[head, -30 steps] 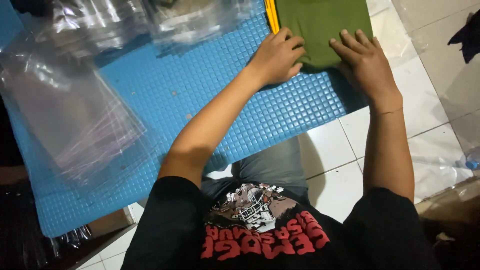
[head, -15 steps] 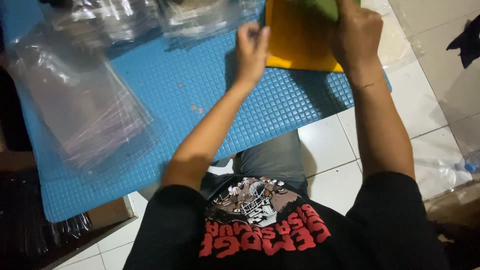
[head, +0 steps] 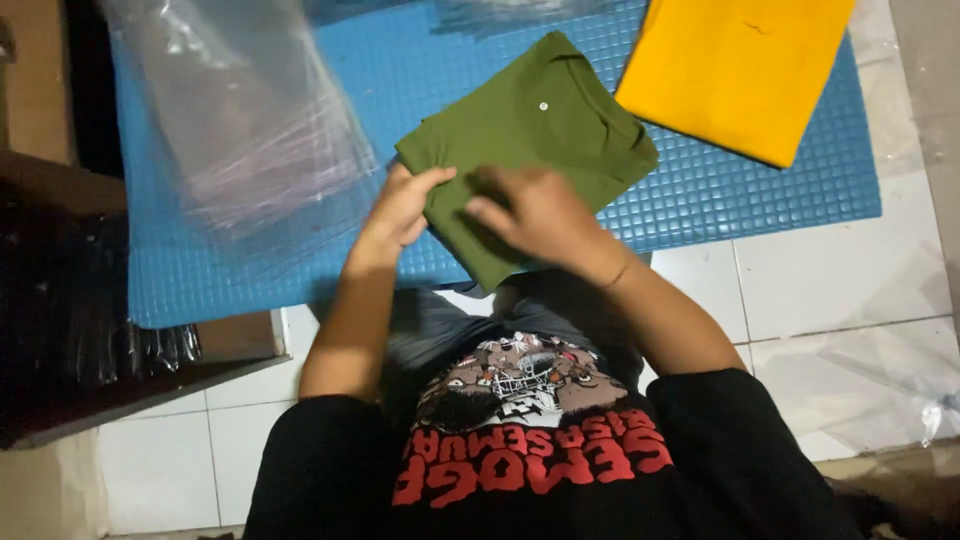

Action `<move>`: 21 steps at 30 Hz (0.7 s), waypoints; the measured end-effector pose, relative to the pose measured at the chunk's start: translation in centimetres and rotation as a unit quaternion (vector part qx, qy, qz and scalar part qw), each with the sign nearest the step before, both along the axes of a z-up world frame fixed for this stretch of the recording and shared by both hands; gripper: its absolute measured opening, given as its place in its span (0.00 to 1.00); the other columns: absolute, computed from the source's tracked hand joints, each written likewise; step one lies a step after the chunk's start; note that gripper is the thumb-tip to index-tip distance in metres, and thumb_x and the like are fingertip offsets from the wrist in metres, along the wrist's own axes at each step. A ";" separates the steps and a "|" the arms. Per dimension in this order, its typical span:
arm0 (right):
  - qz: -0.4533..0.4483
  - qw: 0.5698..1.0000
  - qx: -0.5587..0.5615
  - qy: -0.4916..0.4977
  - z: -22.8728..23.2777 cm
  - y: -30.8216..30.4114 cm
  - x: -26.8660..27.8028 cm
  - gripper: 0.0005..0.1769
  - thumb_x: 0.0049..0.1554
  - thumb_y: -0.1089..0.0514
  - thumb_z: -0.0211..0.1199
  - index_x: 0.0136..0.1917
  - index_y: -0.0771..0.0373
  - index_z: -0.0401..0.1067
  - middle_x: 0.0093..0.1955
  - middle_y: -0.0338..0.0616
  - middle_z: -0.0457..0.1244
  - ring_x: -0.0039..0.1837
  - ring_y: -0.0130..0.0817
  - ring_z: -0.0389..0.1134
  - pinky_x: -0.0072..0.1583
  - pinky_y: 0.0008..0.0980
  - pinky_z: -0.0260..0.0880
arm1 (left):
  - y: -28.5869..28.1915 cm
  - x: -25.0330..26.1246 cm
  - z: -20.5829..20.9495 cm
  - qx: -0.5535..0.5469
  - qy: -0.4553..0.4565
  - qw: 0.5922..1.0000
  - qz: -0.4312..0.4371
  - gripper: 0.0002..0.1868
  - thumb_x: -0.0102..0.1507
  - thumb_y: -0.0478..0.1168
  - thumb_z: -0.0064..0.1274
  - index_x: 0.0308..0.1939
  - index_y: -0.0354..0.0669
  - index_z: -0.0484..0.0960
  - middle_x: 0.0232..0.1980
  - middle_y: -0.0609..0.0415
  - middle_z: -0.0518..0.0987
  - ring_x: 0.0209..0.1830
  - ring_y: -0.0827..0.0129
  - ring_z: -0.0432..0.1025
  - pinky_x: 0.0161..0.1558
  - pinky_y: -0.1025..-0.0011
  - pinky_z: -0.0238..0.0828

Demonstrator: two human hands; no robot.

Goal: The person sits on the floor and places folded t-shirts into clear plastic bags one by one. They handle black, green, and yellow shirts, smoothing each inside the bag before setting it aside.

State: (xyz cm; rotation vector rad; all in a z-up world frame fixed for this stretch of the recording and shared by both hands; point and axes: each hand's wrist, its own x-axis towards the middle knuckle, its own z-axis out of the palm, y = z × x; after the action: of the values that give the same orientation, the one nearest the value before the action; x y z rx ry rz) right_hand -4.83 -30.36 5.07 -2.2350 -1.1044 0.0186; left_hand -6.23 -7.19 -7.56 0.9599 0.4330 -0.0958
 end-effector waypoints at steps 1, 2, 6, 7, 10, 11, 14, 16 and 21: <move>-0.030 0.994 0.020 -0.099 -0.9 -0.6 1.4 0.22 0.60 0.46 0.67 0.59 0.65 0.75 0.46 0.57 0.69 0.50 0.60 0.71 0.52 0.54 0.71 | 1.2 -0.1 1.1 0.112 -0.004 0.993 -0.028 0.20 0.60 0.33 0.64 0.57 0.35 0.82 0.51 0.38 0.84 0.46 0.50 0.82 0.48 0.50 0.82; -0.059 0.978 0.039 -0.195 -1.9 -1.1 2.6 0.19 0.59 0.46 0.72 0.54 0.63 0.77 0.43 0.53 0.68 0.49 0.55 0.70 0.54 0.49 0.67 | 2.3 -0.4 2.1 0.222 -0.005 0.974 -0.054 0.22 0.59 0.33 0.65 0.57 0.36 0.82 0.52 0.42 0.84 0.47 0.55 0.82 0.48 0.56 0.81; -0.123 0.967 -0.110 -0.196 -4.5 -4.3 3.9 0.21 0.62 0.39 0.68 0.59 0.55 0.78 0.60 0.43 0.65 0.67 0.49 0.61 0.64 0.53 0.60 | 6.6 1.4 4.5 0.498 -0.099 0.860 -0.048 0.22 0.60 0.40 0.70 0.57 0.44 0.84 0.50 0.44 0.84 0.50 0.52 0.81 0.44 0.58 0.78; -0.117 0.961 -0.120 -0.218 -4.3 -4.3 3.1 0.21 0.61 0.39 0.68 0.57 0.56 0.76 0.58 0.44 0.64 0.61 0.49 0.62 0.57 0.50 0.61 | 6.1 1.1 5.3 0.593 -0.105 0.798 0.024 0.32 0.62 0.39 0.71 0.66 0.44 0.71 0.60 0.43 0.77 0.51 0.54 0.80 0.49 0.59 0.78; -0.114 0.963 -0.120 -0.214 -3.7 -4.5 2.2 0.18 0.61 0.41 0.69 0.52 0.57 0.75 0.51 0.44 0.64 0.51 0.48 0.64 0.47 0.46 0.61 | 3.1 -0.3 8.3 0.750 -0.114 0.649 0.057 0.34 0.67 0.42 0.66 0.72 0.43 0.65 0.72 0.41 0.68 0.62 0.50 0.69 0.63 0.54 0.69; -0.117 0.969 -0.111 -0.186 -3.7 -4.7 2.0 0.16 0.63 0.43 0.68 0.47 0.56 0.77 0.45 0.42 0.65 0.47 0.47 0.67 0.44 0.46 0.60 | 1.8 -1.1 9.3 0.813 -0.118 0.570 0.016 0.28 0.69 0.48 0.61 0.69 0.43 0.71 0.73 0.40 0.66 0.74 0.45 0.59 0.72 0.48 0.60; -0.123 0.974 0.002 -0.192 -3.6 -5.1 5.2 0.09 0.65 0.60 0.69 0.45 0.65 0.74 0.40 0.51 0.65 0.41 0.49 0.65 0.44 0.47 0.62 | -2.7 -2.7 11.4 0.796 0.029 0.557 -0.237 0.42 0.68 0.72 0.29 0.80 0.56 0.55 0.83 0.43 0.45 0.82 0.38 0.34 0.74 0.32 0.28; -0.160 0.956 -0.039 -0.242 -4.5 -4.8 8.8 0.13 0.67 0.52 0.69 0.52 0.64 0.74 0.47 0.52 0.63 0.48 0.50 0.63 0.46 0.48 0.61 | -3.2 -2.7 9.5 0.807 0.012 0.535 -0.248 0.44 0.68 0.74 0.28 0.82 0.56 0.50 0.83 0.39 0.38 0.81 0.35 0.29 0.73 0.29 0.27; -0.150 0.962 -0.164 -0.161 -6.6 -3.3 13.2 0.29 0.72 0.33 0.59 0.49 0.62 0.76 0.47 0.55 0.70 0.49 0.62 0.70 0.45 0.59 0.62 | -0.9 -1.3 9.4 0.796 -0.087 0.508 -0.317 0.46 0.69 0.74 0.34 0.84 0.61 0.42 0.84 0.44 0.29 0.82 0.43 0.22 0.77 0.35 0.20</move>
State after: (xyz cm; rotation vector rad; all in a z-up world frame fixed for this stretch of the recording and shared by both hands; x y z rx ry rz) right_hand 8.33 -33.70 -1.56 -2.7590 -0.9658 -0.3227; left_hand -7.58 -8.10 1.80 2.9632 -0.2382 -0.2783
